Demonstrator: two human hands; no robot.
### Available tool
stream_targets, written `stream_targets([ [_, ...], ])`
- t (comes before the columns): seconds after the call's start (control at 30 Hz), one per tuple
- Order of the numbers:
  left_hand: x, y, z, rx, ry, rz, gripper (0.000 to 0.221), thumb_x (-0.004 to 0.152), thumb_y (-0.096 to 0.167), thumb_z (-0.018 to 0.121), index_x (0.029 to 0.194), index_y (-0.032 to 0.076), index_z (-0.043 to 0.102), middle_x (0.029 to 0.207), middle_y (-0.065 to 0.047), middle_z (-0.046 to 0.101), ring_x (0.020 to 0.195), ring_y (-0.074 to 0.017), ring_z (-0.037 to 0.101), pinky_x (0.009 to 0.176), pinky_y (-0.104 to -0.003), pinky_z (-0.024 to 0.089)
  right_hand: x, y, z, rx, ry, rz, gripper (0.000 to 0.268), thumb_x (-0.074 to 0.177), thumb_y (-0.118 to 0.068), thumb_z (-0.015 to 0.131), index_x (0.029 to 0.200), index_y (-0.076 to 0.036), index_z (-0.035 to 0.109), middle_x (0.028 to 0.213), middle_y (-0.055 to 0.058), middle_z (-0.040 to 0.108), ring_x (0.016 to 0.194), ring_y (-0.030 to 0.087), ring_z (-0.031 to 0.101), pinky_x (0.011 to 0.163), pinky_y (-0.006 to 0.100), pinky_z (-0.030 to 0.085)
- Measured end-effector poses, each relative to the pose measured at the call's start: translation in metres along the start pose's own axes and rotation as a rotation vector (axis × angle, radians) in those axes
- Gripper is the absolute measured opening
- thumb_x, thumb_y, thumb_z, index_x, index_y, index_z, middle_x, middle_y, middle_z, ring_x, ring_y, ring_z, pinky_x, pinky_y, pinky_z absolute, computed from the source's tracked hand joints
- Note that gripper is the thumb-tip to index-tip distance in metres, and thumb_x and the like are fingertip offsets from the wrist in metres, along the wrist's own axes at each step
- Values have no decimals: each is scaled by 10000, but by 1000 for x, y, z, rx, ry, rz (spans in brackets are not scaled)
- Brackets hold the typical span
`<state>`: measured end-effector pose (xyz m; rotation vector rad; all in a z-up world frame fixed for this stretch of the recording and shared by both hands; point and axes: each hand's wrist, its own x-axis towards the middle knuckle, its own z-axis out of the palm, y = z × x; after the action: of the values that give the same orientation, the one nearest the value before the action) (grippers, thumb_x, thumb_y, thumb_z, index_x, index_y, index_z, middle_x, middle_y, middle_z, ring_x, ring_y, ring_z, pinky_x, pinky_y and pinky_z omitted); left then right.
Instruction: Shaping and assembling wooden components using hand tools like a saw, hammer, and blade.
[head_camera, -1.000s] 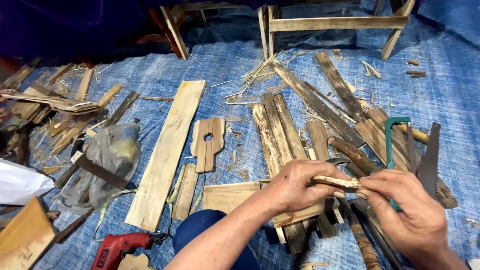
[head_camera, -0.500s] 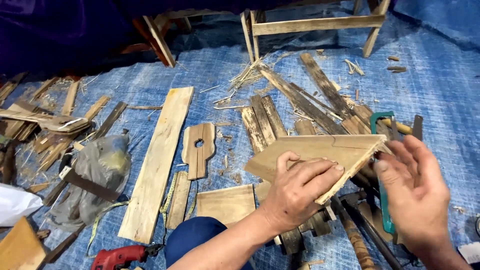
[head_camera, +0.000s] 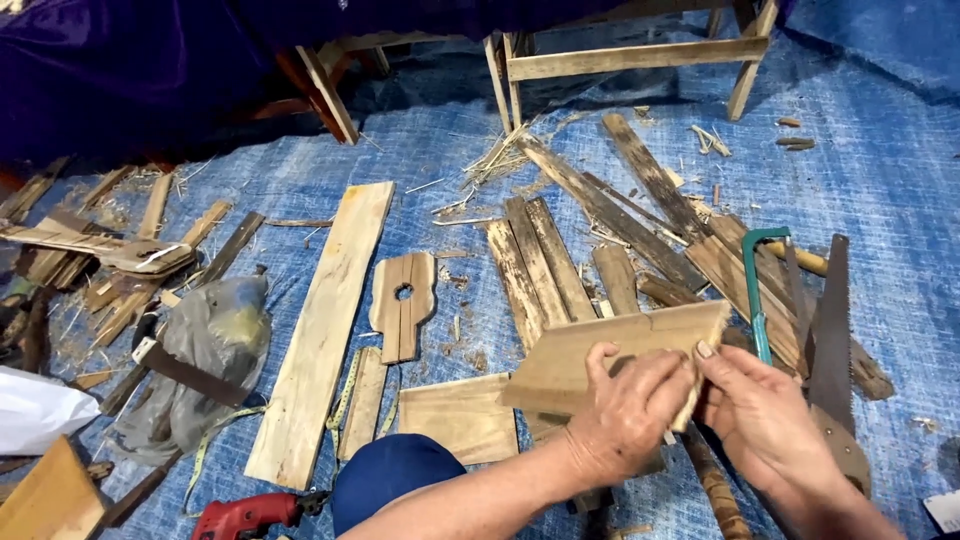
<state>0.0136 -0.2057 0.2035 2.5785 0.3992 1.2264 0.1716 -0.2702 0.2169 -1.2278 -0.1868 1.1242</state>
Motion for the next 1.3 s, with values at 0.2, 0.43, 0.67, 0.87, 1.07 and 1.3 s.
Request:
stream_targets([
  [0.2,1,7,-6,-109,-297,31,316,1058,75,439,1334,-67,498,1380,-274,502,1312,-361,505,1046,-557,249,16,2,-21,-38,8,-24,112,1034,69,508,1051,141,592,1063,242,624,986,293,595,943,414,494],
  [0.43,26,-34,-16,-184,-87,-147,726,944,664,428,1508,212,360,1297,-96,518,1178,-270,504,1061,-565,332,-17,-24,4,-720,31,-164,395,938,82,627,1318,-5,688,1061,207,772,841,284,682,687,390,537],
  [0.67,44,-57,-55,-354,-212,-364,353,835,437,697,839,84,705,584,-44,645,476,-151,566,444,-291,462,-23,8,7,-728,-29,-295,367,893,63,701,1257,41,742,958,164,792,757,214,657,660,320,520],
  [0.87,43,-45,-71,-381,-152,-342,318,874,372,695,752,82,651,566,-32,578,484,-145,489,447,-301,391,-31,2,12,-768,28,-335,249,1007,-81,639,1171,46,776,938,131,750,794,189,599,684,319,464],
  [1.07,43,-70,-61,-715,-622,-669,427,651,408,804,935,105,705,702,-48,696,575,-149,635,478,-268,480,-27,16,-7,-747,-61,-448,230,965,-50,655,1131,51,778,828,140,757,653,182,589,562,303,459],
  [1.3,30,-64,-53,-587,-823,-691,532,678,551,704,911,75,751,703,-65,703,609,-184,644,536,-338,502,-32,-20,24,-970,76,32,405,1013,-316,509,1253,-96,751,1187,126,787,1024,293,706,864,502,580],
])
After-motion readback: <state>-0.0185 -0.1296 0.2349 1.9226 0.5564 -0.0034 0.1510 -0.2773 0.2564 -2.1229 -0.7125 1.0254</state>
